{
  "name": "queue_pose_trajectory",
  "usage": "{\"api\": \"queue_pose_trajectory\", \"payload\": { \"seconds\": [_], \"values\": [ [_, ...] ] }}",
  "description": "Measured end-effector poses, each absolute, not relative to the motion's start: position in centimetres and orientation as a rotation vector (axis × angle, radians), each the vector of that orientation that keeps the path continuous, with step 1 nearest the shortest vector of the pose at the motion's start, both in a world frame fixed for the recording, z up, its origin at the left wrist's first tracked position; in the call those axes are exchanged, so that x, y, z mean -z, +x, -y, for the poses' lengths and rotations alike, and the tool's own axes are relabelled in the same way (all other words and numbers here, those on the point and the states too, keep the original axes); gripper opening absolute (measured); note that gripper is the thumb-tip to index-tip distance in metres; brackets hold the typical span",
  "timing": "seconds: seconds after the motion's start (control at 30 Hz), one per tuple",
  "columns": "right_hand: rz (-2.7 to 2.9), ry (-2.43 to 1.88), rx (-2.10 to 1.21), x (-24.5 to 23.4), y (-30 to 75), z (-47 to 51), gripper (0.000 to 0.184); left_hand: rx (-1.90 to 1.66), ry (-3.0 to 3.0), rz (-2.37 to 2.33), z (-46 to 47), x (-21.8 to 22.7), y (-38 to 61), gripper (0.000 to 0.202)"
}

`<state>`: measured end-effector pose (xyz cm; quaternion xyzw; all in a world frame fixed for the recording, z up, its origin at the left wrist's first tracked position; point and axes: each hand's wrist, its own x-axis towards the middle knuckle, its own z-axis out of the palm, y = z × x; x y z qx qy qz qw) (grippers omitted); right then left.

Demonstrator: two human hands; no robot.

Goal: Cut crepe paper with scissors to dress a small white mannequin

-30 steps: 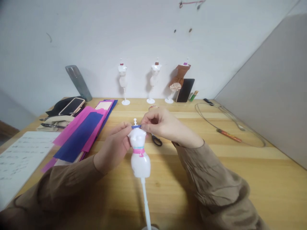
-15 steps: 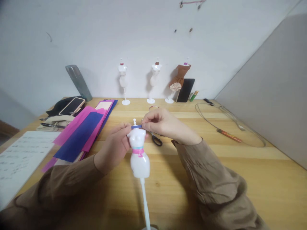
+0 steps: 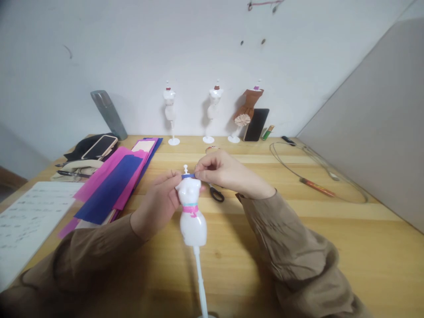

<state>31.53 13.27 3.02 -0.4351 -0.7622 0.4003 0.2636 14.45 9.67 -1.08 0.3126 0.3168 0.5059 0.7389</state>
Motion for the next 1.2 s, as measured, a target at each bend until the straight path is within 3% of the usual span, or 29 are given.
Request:
{"api": "queue_pose_trajectory", "payload": {
  "seconds": [1.2],
  "values": [
    [2.005,-1.076,-1.341,-2.13,30.99,-14.06,0.018,-1.049,0.700,-0.752,-9.75,1.32,14.25,0.019]
  ]
}}
